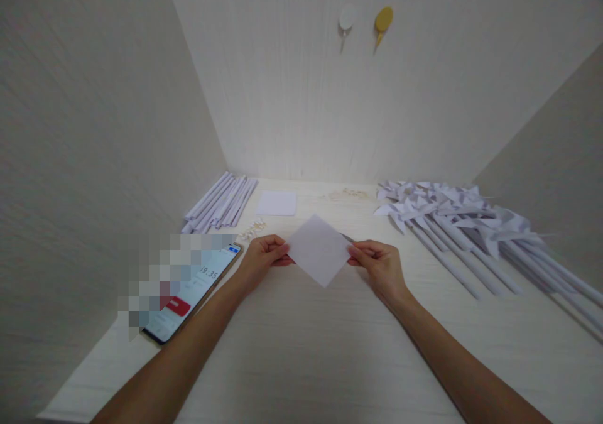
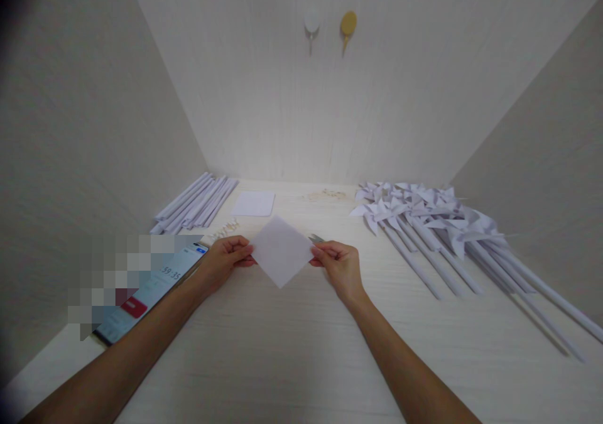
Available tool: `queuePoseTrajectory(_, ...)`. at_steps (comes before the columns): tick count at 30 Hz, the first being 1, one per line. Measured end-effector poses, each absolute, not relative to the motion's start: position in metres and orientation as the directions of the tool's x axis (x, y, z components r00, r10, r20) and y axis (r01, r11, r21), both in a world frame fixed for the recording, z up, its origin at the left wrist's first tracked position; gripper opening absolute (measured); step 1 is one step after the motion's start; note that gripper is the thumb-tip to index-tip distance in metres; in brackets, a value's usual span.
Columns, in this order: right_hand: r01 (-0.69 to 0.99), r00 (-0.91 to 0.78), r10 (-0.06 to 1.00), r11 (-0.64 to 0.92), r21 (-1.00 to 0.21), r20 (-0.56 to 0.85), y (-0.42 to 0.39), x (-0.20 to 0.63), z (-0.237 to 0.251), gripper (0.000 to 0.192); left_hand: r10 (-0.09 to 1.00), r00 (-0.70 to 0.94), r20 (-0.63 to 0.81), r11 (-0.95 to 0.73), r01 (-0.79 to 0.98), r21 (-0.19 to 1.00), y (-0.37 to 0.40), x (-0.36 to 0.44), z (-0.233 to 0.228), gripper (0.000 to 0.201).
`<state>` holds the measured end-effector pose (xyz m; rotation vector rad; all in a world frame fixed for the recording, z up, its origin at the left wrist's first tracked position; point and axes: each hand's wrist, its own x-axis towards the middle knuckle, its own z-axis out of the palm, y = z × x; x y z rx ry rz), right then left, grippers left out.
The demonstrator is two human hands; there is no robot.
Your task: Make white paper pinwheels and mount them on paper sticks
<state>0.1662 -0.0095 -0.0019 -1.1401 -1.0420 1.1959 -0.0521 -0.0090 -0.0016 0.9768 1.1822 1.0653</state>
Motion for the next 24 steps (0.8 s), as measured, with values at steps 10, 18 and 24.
queuePoseTrajectory(10,-0.266,0.101,0.986,-0.104,-0.958,-0.135,-0.009,0.166,-0.003,0.026,0.973,0.209,0.101,-0.047,-0.25,0.967,-0.016,-0.053,0.003,0.056)
queuePoseTrajectory(18,-0.226,0.094,0.988,-0.102,-0.969,-0.125,-0.01,0.164,-0.003,0.028,1.0,0.008,-0.015,0.015,-0.034,0.999,-0.018,-0.046,0.005,0.028)
queuePoseTrajectory(24,-0.23,0.119,0.985,-0.099,-0.968,-0.129,-0.011,0.166,-0.003,0.026,0.999,-0.031,0.043,-0.042,0.029,0.999,-0.018,-0.046,0.007,0.016)
